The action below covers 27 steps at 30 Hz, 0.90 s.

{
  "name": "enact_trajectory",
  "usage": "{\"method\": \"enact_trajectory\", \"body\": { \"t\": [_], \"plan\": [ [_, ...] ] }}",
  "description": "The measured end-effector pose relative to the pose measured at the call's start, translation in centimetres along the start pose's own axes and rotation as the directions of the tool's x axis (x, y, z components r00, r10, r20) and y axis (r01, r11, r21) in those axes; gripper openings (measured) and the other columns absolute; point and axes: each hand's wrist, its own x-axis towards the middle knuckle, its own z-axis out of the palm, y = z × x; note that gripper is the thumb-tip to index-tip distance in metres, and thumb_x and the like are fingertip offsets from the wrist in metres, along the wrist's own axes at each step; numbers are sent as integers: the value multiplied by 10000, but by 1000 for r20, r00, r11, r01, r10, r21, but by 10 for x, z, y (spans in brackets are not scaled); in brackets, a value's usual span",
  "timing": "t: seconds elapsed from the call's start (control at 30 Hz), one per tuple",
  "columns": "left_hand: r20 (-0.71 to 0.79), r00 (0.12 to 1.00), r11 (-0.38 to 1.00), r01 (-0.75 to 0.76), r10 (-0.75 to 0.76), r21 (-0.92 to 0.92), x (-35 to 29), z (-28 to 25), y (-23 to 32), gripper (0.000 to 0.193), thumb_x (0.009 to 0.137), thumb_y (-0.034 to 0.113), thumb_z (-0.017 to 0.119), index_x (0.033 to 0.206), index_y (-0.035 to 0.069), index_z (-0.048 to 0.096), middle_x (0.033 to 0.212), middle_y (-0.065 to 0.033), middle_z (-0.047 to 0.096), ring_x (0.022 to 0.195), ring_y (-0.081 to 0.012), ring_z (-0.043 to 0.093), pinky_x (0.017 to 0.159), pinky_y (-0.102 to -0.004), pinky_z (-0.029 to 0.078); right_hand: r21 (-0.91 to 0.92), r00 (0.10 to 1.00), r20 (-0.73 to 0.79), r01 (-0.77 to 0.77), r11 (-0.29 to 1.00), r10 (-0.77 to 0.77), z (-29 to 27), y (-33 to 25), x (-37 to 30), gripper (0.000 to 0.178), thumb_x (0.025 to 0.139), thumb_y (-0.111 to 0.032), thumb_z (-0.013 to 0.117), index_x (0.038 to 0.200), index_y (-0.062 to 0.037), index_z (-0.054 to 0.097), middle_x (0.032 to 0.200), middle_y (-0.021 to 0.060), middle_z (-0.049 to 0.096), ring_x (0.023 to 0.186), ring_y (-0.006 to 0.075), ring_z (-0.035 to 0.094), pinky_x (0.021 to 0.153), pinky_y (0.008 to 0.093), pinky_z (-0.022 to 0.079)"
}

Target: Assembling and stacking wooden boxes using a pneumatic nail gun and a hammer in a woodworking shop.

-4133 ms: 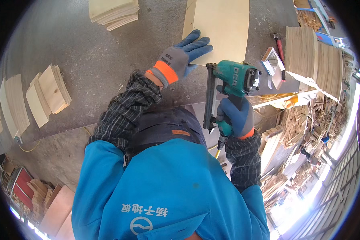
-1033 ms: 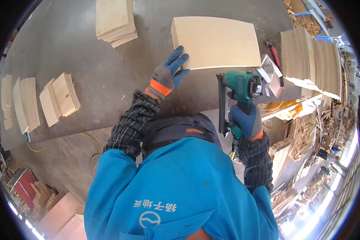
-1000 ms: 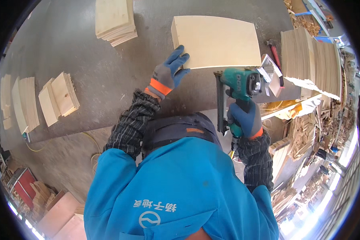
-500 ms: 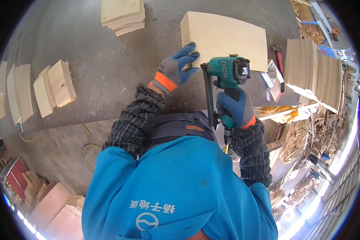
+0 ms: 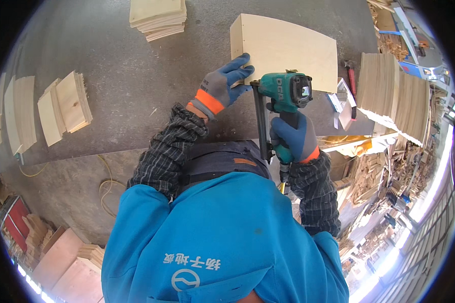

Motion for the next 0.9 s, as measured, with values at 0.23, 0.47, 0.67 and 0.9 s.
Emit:
{"method": "enact_trajectory", "body": {
  "t": [0.23,0.47,0.67,0.9],
  "plan": [
    [2,1000,1000,22,-22,-20,0,-1,4,590,809,71,889,1371,132,722,1575,-154,574,1435,-335,579,1175,-415,543,-7,1000,-26,11,1000,-11,4,-1,-1,430,950,-189,703,1337,-3,717,876,55,725,698,95,629,642,291,518],
    [4,998,998,56,-56,-30,-1,-1,4,543,838,86,880,1358,124,729,1580,-154,569,1440,-325,575,1169,-406,548,-1,997,-75,15,1000,-15,2,-11,-12,447,943,-209,666,1311,46,671,763,51,647,634,134,620,573,286,479],
    [1,999,998,54,-54,-12,1,-3,9,504,841,108,886,1324,85,742,1558,-176,590,1429,-329,589,1157,-403,543,64,983,-181,-29,998,40,-16,0,-15,288,920,-162,712,1122,43,701,745,53,658,607,122,611,558,302,493],
    [-4,998,998,64,-64,26,1,-3,13,505,833,101,892,1316,82,748,1544,-188,601,1411,-335,607,1164,-403,533,108,989,-144,-10,994,26,-22,7,-10,280,928,-167,713,1119,37,702,733,49,652,610,124,611,569,300,499]
  ]
}}
